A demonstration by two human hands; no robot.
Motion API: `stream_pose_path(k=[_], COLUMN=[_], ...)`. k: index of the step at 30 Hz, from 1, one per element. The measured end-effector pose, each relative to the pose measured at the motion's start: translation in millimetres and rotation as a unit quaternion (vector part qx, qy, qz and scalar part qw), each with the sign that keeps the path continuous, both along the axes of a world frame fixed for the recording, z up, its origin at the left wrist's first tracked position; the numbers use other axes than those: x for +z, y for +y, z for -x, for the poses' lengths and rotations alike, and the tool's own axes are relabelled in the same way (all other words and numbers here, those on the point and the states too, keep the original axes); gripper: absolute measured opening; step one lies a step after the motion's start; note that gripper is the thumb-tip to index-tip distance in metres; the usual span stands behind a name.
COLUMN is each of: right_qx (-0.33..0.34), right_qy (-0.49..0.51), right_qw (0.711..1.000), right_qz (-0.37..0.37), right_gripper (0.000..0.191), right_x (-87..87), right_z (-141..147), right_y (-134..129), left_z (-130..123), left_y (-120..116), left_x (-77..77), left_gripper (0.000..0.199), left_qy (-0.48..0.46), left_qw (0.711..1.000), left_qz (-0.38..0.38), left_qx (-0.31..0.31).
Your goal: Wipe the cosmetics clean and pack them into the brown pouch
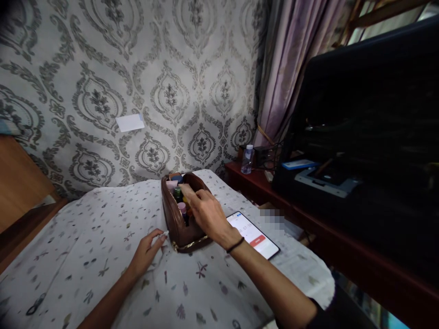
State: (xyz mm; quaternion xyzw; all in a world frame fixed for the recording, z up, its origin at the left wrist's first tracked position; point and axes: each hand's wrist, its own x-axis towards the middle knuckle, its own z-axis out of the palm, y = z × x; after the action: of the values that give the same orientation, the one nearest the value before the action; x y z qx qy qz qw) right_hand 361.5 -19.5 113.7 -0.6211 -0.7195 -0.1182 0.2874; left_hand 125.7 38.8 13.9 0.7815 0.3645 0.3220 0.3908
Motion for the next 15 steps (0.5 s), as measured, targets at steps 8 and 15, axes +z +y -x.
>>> stream_pose_path(k=[8,15], right_qx=[0.021,0.034], right_qy=[0.020,0.025], right_qw=[0.999,0.998], right_qz=[0.018,0.035], right_gripper=[0.030,0.026], right_x=[0.6,2.2], right_z=[-3.1,-2.8], right_y=[-1.5,-0.2], left_z=[-0.2,0.9], left_y=[0.5,-0.2], left_x=[-0.2,2.8], left_gripper=[0.037,0.035], left_qy=[0.004,0.016], left_qw=[1.000,1.000], left_qz=[-0.007,-0.009], left_qx=[-0.012,-0.012])
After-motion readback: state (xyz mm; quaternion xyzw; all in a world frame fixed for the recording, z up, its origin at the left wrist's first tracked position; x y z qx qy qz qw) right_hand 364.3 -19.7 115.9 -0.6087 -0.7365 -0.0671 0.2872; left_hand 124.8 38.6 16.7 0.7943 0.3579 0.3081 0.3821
